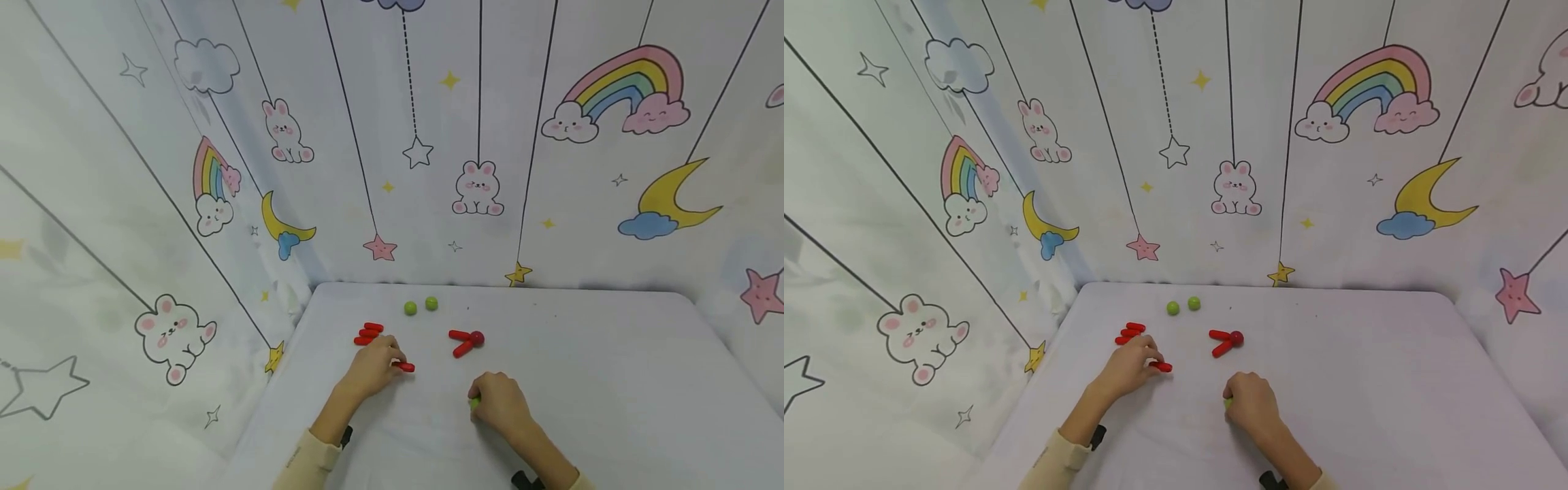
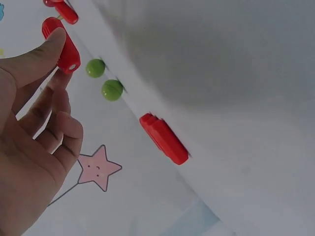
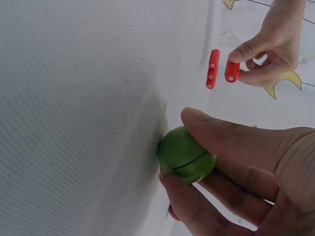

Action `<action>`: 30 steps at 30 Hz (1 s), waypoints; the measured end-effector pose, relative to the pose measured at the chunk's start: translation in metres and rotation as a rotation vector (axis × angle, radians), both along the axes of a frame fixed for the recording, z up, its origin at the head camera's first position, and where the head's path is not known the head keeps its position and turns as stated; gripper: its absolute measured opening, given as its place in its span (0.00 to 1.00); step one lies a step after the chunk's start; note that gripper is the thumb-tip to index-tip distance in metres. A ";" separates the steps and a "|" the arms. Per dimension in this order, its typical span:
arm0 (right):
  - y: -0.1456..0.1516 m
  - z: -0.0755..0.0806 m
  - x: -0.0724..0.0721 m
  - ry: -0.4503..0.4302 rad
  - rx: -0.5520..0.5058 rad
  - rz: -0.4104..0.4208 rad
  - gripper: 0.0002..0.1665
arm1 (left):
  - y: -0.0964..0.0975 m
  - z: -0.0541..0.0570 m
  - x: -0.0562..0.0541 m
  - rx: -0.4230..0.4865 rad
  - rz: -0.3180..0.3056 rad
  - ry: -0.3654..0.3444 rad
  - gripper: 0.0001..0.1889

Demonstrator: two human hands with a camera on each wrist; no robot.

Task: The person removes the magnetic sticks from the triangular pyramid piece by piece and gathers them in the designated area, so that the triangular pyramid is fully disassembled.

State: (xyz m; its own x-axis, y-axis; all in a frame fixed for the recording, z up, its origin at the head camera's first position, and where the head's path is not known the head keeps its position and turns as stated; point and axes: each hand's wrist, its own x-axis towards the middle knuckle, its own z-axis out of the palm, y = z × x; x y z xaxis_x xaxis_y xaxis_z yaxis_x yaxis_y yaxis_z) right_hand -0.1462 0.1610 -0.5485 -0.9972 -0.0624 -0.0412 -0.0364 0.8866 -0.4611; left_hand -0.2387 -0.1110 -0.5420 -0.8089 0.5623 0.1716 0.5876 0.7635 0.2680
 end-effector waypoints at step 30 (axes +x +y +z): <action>0.002 0.001 0.001 -0.001 -0.003 0.000 0.12 | -0.058 -0.028 -0.031 -0.027 0.181 0.181 0.09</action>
